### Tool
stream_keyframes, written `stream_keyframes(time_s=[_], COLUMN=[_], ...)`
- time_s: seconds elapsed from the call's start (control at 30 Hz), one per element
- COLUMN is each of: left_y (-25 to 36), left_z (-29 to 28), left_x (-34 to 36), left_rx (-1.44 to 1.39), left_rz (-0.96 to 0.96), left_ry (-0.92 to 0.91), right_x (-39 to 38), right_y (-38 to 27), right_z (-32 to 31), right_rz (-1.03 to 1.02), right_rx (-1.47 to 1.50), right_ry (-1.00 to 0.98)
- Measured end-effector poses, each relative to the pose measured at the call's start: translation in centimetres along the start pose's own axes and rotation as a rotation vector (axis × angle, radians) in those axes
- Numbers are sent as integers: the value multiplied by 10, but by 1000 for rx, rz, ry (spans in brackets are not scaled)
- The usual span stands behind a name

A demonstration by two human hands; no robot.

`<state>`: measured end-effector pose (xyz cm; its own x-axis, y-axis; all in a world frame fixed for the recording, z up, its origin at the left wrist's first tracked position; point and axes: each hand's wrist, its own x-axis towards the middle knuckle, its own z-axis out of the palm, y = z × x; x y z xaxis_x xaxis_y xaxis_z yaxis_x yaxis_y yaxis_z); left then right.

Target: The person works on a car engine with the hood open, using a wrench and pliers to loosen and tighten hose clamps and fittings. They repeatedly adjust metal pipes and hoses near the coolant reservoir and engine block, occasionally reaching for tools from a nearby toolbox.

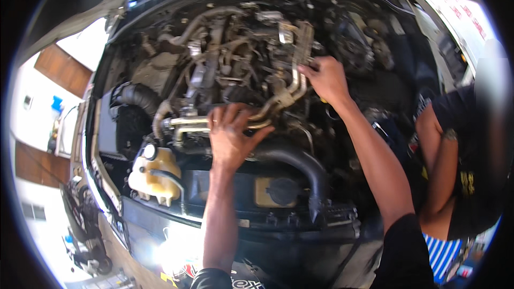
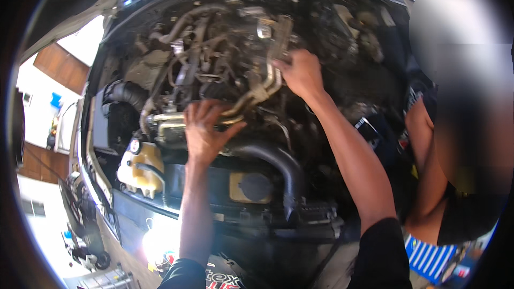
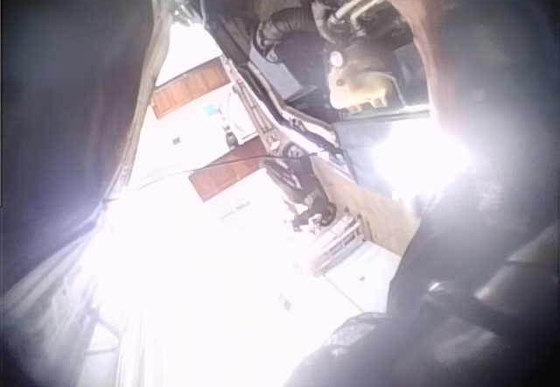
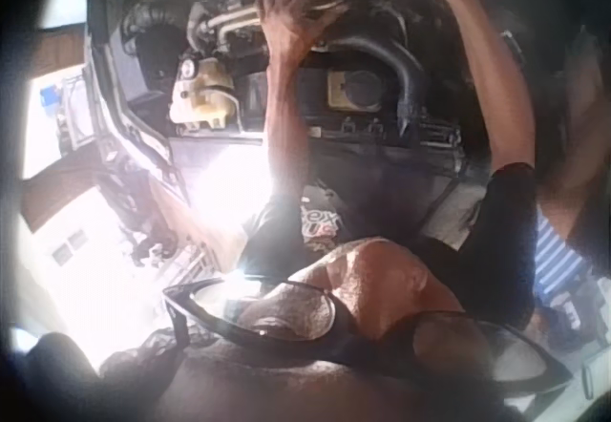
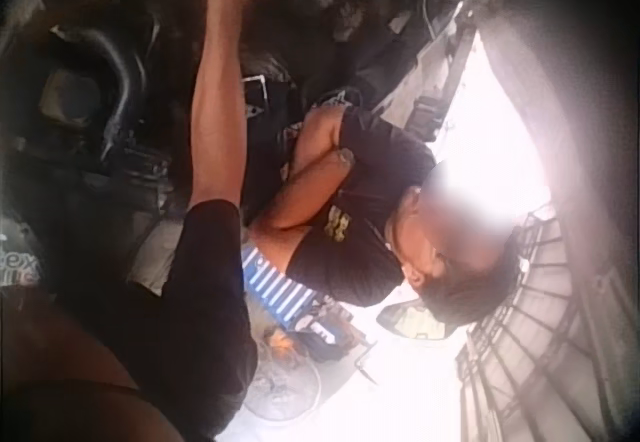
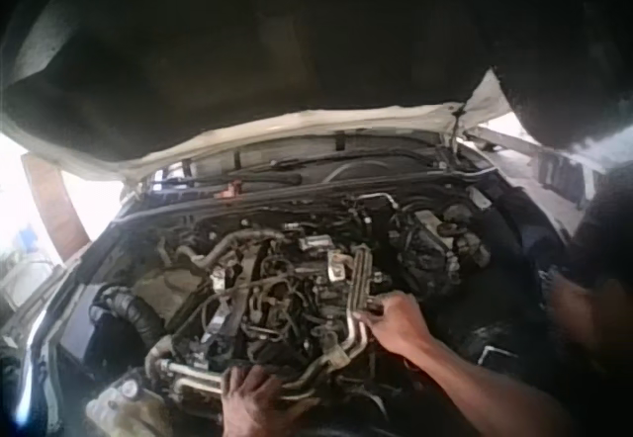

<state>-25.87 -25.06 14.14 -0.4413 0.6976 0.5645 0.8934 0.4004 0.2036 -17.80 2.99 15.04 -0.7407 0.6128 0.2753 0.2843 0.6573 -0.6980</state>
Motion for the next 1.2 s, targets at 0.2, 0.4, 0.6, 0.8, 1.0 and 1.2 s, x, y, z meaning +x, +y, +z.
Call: stream_keyframes(time_s=[0.2,0.4,0.6,0.8,1.0,1.2], left_y=[11,2,4,4,-11,-5], left_z=[21,13,12,15,14,8], left_x=[-2,-8,-6,-6,-13,-7], left_rx=[14,30,12,9,23,-72], left_rz=[34,49,40,31,63,-10], left_ry=[22,5,-7,-36,-5,-10], right_x=[-70,-175,-188,-182,-183,-191], right_y=[49,125,206,237,212,218], right_z=[-103,-131,-134,-112,-71,-74], right_rz=[131,446,672,694,551,518], right_rx=[-295,-608,-508,-547,-759,-737], right_ry=[18,-314,-127,-222,-169,-189])
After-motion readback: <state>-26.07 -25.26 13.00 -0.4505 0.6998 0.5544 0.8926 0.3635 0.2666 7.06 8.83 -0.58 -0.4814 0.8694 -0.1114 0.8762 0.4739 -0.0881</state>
